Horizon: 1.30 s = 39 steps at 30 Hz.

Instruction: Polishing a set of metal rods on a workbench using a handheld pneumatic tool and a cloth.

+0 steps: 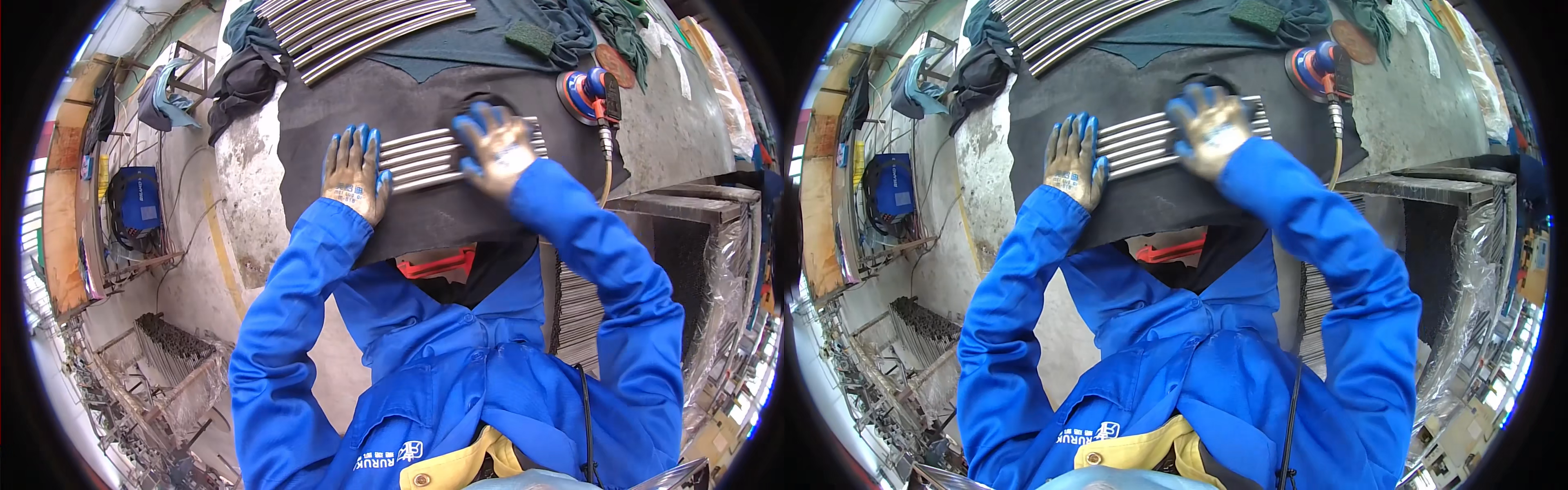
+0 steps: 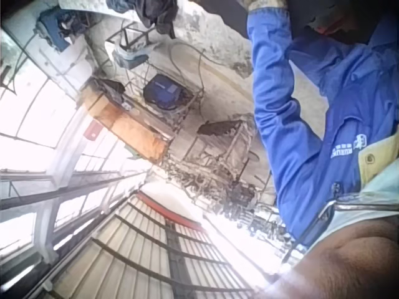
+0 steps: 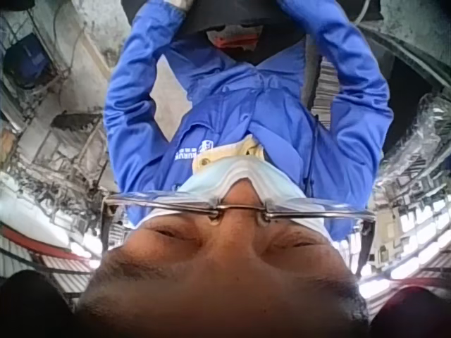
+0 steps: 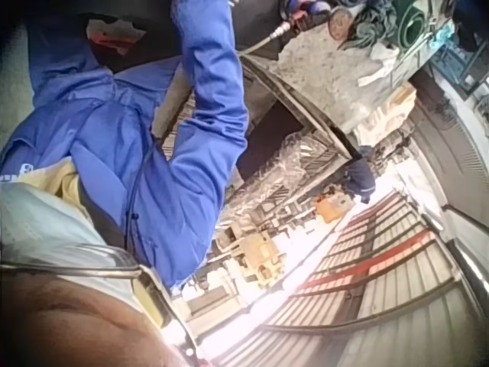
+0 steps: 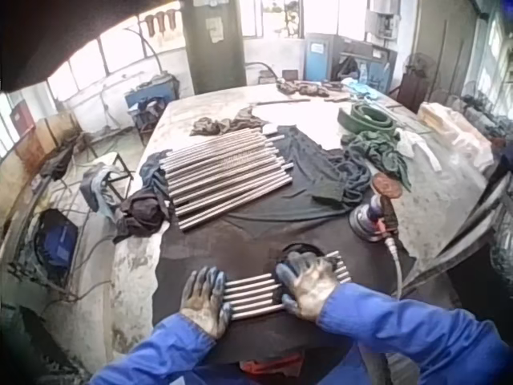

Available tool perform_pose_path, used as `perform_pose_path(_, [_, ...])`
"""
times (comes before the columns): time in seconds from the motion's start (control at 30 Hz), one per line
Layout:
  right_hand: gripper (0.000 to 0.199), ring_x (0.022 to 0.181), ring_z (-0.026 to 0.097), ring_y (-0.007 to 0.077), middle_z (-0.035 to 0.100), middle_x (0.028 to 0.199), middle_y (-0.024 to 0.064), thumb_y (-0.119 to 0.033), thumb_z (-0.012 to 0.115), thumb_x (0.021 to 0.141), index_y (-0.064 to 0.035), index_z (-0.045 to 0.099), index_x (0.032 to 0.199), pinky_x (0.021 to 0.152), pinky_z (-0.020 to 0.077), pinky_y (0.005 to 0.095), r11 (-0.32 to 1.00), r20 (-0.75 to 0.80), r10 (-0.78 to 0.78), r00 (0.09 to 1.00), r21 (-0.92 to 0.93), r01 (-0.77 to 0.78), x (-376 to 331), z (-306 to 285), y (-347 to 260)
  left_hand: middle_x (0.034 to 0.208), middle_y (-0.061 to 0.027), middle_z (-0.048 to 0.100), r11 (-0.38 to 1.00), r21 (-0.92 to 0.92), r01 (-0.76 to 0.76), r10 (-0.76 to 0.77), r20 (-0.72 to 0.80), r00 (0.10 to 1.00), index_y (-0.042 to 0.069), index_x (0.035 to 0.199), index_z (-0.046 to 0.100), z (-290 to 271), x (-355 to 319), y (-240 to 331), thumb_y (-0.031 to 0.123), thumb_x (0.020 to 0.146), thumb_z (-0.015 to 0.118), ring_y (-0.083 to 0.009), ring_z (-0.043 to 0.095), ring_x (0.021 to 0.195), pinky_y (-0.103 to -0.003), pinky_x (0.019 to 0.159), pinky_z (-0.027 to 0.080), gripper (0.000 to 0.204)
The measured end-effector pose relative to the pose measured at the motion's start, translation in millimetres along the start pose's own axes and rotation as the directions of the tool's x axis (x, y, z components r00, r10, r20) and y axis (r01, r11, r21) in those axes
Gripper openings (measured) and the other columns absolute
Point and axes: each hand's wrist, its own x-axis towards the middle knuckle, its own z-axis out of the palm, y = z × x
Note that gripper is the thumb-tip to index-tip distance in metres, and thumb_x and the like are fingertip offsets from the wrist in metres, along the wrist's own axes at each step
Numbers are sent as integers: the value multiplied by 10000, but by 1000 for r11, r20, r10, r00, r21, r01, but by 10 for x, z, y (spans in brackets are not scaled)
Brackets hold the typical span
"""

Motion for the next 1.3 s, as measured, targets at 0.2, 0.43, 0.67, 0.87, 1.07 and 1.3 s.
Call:
perform_pose_path(0.2, [522,1116,517,369,492,1342,152,-401,643,743,-176,573,1209,876,434,512,967,-199,-186,962,137,215,365,66,-875,1534,-280,313,1000,18,-20,20,-4,1000,-27,1496,293,136,-19,-39,312,921,467,-434,263,1444,-514,1211,125,690])
perform_pose_path(0.43, [496,1070,556,385,481,1338,163,-326,668,753,-205,540,1216,854,465,512,993,-145,-92,985,-92,79,-132,196,530,1528,-287,318,1000,-11,-19,18,-37,999,-45,1485,302,9,43,13,304,927,456,-439,266,1441,-515,1211,126,676])
perform_pose_path(0.67, [484,1027,572,411,495,1279,193,-268,673,808,-174,517,1257,881,486,512,999,-177,-6,984,-39,-1,312,-294,871,1526,-291,319,1000,-6,-20,20,-35,999,-52,1483,305,29,25,-10,305,924,457,-439,268,1441,-515,1211,125,680])
perform_pose_path(0.87, [670,1297,461,451,379,1516,167,-496,537,915,-179,372,1482,1054,420,506,986,-269,138,953,131,-106,1184,-415,666,1525,-296,316,999,-30,-33,31,-80,996,-56,1482,307,52,-23,-44,307,903,476,-443,269,1438,-516,1213,121,704])
perform_pose_path(1.07, [778,1252,511,445,447,1475,181,-533,514,854,-236,281,1535,1042,394,594,853,119,506,854,-216,-475,1568,29,2036,1520,-299,322,999,-38,-12,11,-44,999,-57,1479,311,12,-19,15,305,888,493,-448,276,1433,-520,1212,122,717])
perform_pose_path(1.3, [791,1127,599,417,582,1280,189,-399,718,779,-264,374,1478,935,488,548,931,102,337,936,-183,-315,1440,-78,2642,1514,-296,331,998,-66,-10,10,-7,1000,-52,1481,305,6,83,42,300,877,511,-445,275,1433,-520,1212,126,729])
